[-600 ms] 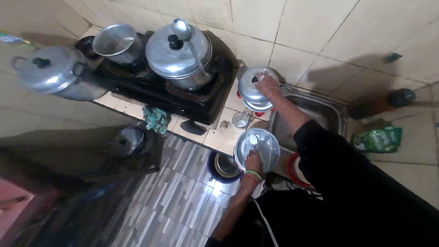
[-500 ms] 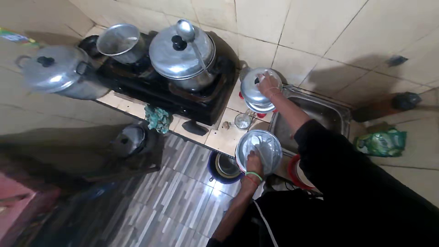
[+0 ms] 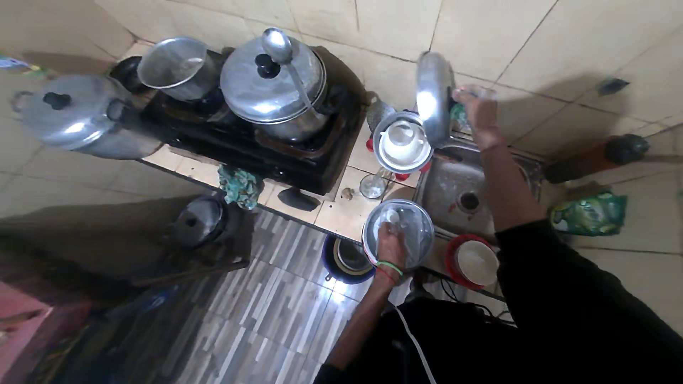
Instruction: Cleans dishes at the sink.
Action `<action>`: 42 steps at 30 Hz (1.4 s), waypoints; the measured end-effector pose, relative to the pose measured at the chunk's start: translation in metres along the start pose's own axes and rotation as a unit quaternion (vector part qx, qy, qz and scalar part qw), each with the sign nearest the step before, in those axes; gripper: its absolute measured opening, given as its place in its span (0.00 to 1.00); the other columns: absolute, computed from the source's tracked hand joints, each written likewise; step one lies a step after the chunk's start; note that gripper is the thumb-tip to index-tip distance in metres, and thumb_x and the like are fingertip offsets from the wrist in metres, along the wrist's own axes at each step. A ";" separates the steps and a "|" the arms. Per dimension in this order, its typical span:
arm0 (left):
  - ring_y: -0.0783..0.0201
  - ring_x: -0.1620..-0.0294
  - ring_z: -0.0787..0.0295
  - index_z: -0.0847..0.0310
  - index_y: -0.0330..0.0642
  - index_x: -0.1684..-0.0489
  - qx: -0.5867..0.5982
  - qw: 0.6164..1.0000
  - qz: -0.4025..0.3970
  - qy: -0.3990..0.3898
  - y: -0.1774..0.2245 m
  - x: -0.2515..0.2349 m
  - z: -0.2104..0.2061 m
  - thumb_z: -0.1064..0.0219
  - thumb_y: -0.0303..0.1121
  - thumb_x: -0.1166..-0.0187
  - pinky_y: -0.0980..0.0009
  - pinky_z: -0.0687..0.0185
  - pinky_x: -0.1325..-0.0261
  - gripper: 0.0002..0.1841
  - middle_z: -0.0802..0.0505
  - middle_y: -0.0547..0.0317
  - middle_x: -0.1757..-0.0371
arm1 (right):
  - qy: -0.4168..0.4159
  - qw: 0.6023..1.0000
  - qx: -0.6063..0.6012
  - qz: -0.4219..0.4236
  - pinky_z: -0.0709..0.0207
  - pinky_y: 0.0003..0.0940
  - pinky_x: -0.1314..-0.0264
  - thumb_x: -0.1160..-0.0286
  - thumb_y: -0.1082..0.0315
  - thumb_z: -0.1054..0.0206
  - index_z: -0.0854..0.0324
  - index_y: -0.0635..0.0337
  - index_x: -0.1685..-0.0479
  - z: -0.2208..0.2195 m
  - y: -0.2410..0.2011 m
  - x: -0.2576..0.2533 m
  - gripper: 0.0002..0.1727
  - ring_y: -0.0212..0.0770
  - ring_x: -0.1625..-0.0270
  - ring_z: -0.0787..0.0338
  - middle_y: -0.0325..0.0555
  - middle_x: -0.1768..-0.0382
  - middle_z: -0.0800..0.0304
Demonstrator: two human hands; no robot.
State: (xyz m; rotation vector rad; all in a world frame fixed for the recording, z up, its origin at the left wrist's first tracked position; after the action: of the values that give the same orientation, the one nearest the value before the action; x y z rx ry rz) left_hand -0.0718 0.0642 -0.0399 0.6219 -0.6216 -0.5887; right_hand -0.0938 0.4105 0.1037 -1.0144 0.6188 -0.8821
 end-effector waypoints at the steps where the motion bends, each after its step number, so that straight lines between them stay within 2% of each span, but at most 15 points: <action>1: 0.36 0.26 0.21 0.19 0.27 0.31 0.041 0.999 -0.005 0.004 0.007 -0.002 0.003 0.44 0.33 0.10 0.52 0.28 0.19 0.19 0.18 0.27 0.29 | 0.002 0.997 -0.072 -0.027 0.17 0.37 0.45 0.18 0.60 0.34 0.11 0.60 0.48 0.014 0.011 0.009 0.14 0.34 0.53 0.11 0.44 0.55 0.08; 4: 0.47 0.31 0.16 0.24 0.24 0.29 0.288 0.957 0.014 -0.046 0.036 -0.014 -0.009 0.57 0.34 0.05 0.56 0.24 0.24 0.23 0.14 0.32 0.32 | 0.009 0.963 -0.241 -0.121 0.15 0.29 0.59 0.11 0.64 0.45 0.18 0.61 0.50 0.041 0.039 0.059 0.12 0.28 0.65 0.14 0.37 0.65 0.13; 7: 0.51 0.41 0.11 0.39 0.31 0.17 0.530 0.827 0.059 -0.178 0.085 -0.023 -0.040 0.78 0.57 0.08 0.54 0.17 0.38 0.40 0.12 0.37 0.38 | 0.023 0.913 -0.340 -0.223 0.17 0.26 0.59 0.05 0.60 0.56 0.26 0.54 0.43 0.049 0.073 0.114 0.14 0.26 0.63 0.16 0.34 0.63 0.17; 9: 0.47 0.41 0.09 0.47 0.43 0.12 0.602 0.763 0.066 -0.225 0.112 -0.025 -0.048 0.78 0.70 0.16 0.49 0.13 0.41 0.45 0.11 0.40 0.35 | 0.010 0.893 -0.389 -0.228 0.16 0.25 0.57 0.05 0.59 0.59 0.26 0.53 0.44 0.051 0.095 0.141 0.16 0.26 0.60 0.14 0.34 0.62 0.16; 11: 0.45 0.38 0.12 0.44 0.50 0.13 0.641 0.730 0.094 -0.219 0.125 -0.024 -0.052 0.71 0.68 0.13 0.47 0.12 0.41 0.39 0.16 0.42 0.30 | -0.008 0.899 -0.374 -0.226 0.16 0.25 0.56 0.06 0.63 0.58 0.25 0.55 0.44 0.059 0.116 0.164 0.15 0.26 0.60 0.13 0.35 0.62 0.14; 15: 0.62 0.55 0.10 0.25 0.49 0.35 0.598 0.767 0.181 -0.145 0.108 -0.019 -0.072 0.48 0.42 0.10 0.64 0.11 0.58 0.15 0.10 0.56 0.50 | -0.021 0.940 -0.146 -0.309 0.23 0.23 0.65 0.07 0.64 0.51 0.26 0.61 0.31 0.092 0.140 0.207 0.16 0.27 0.65 0.20 0.41 0.58 0.18; 18: 0.64 0.51 0.11 0.27 0.51 0.31 0.525 0.827 0.134 -0.147 0.098 -0.016 -0.088 0.46 0.44 0.11 0.63 0.11 0.53 0.17 0.11 0.58 0.46 | -0.025 0.964 -0.049 -0.262 0.27 0.44 0.23 0.07 0.66 0.47 0.25 0.71 0.25 0.141 0.147 0.233 0.22 0.47 0.30 0.18 0.62 0.30 0.17; 21: 0.62 0.41 0.13 0.30 0.46 0.22 0.502 0.852 0.091 -0.112 0.107 -0.020 -0.092 0.49 0.43 0.08 0.59 0.14 0.40 0.21 0.12 0.54 0.36 | 0.085 0.950 -0.040 -0.298 0.17 0.39 0.48 0.11 0.51 0.42 0.11 0.62 0.49 0.213 0.194 0.279 0.23 0.35 0.55 0.12 0.45 0.55 0.08; 22: 0.61 0.42 0.12 0.31 0.41 0.23 0.518 0.845 0.101 -0.081 0.112 -0.025 -0.095 0.50 0.38 0.08 0.59 0.14 0.40 0.20 0.12 0.51 0.38 | 0.112 0.936 -0.036 -0.332 0.19 0.37 0.59 0.12 0.48 0.43 0.12 0.61 0.50 0.234 0.209 0.301 0.24 0.33 0.62 0.16 0.44 0.60 0.11; 24: 0.62 0.42 0.12 0.33 0.39 0.22 0.520 0.844 0.123 -0.052 0.115 -0.028 -0.103 0.52 0.36 0.07 0.60 0.14 0.39 0.20 0.13 0.49 0.38 | 0.126 0.919 -0.035 -0.371 0.20 0.41 0.58 0.12 0.39 0.48 0.16 0.58 0.42 0.262 0.233 0.347 0.30 0.37 0.60 0.18 0.47 0.55 0.13; 26: 0.61 0.37 0.14 0.41 0.41 0.15 0.500 0.857 0.116 -0.043 0.116 -0.029 -0.112 0.51 0.36 0.07 0.61 0.15 0.36 0.23 0.16 0.48 0.31 | 0.119 0.907 -0.029 -0.402 0.19 0.44 0.55 0.12 0.38 0.49 0.19 0.57 0.35 0.266 0.264 0.377 0.32 0.42 0.57 0.16 0.51 0.51 0.13; 29: 0.58 0.19 0.28 0.57 0.45 0.05 0.441 0.894 0.064 -0.048 0.120 -0.032 -0.123 0.52 0.39 0.06 0.58 0.28 0.20 0.31 0.32 0.44 0.13 | 0.066 0.898 0.048 -0.433 0.22 0.60 0.32 0.13 0.58 0.36 0.25 0.66 0.25 0.245 0.314 0.387 0.25 0.63 0.35 0.14 0.69 0.33 0.17; 33: 0.59 0.12 0.37 0.62 0.45 0.04 0.390 0.919 0.000 -0.058 0.136 -0.029 -0.123 0.57 0.40 0.05 0.61 0.37 0.14 0.32 0.41 0.44 0.08 | -0.008 0.902 0.211 -0.376 0.43 0.67 0.13 0.21 0.64 0.30 0.29 0.67 0.18 0.204 0.353 0.389 0.32 0.75 0.13 0.38 0.77 0.16 0.38; 38: 0.57 0.15 0.33 0.58 0.56 0.03 0.350 0.934 -0.024 -0.069 0.130 -0.019 -0.125 0.55 0.51 0.06 0.53 0.33 0.17 0.33 0.35 0.51 0.09 | -0.070 0.894 0.259 -0.358 0.44 0.62 0.10 0.09 0.66 0.46 0.30 0.75 0.20 0.197 0.364 0.383 0.26 0.71 0.14 0.33 0.75 0.20 0.30; 42: 0.54 0.14 0.32 0.58 0.65 0.03 0.302 0.950 -0.050 -0.068 0.120 -0.019 -0.127 0.55 0.55 0.07 0.46 0.34 0.18 0.33 0.36 0.56 0.08 | 0.063 0.923 0.113 -0.363 0.28 0.57 0.24 0.05 0.65 0.52 0.24 0.76 0.29 0.234 0.274 0.342 0.23 0.66 0.30 0.18 0.75 0.33 0.19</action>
State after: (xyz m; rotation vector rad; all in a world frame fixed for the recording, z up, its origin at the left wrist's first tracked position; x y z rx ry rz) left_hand 0.0390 0.2007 -0.0478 1.2004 -0.9162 -0.5358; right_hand 0.3585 0.2938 -0.0637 -0.9856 0.2200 -1.6430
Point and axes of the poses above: each hand's wrist, its own x-axis away from the middle knuckle, its own z-axis out of the back of the hand, y = z × x, the point moved 10 cm from there along -x, towards the middle knuckle
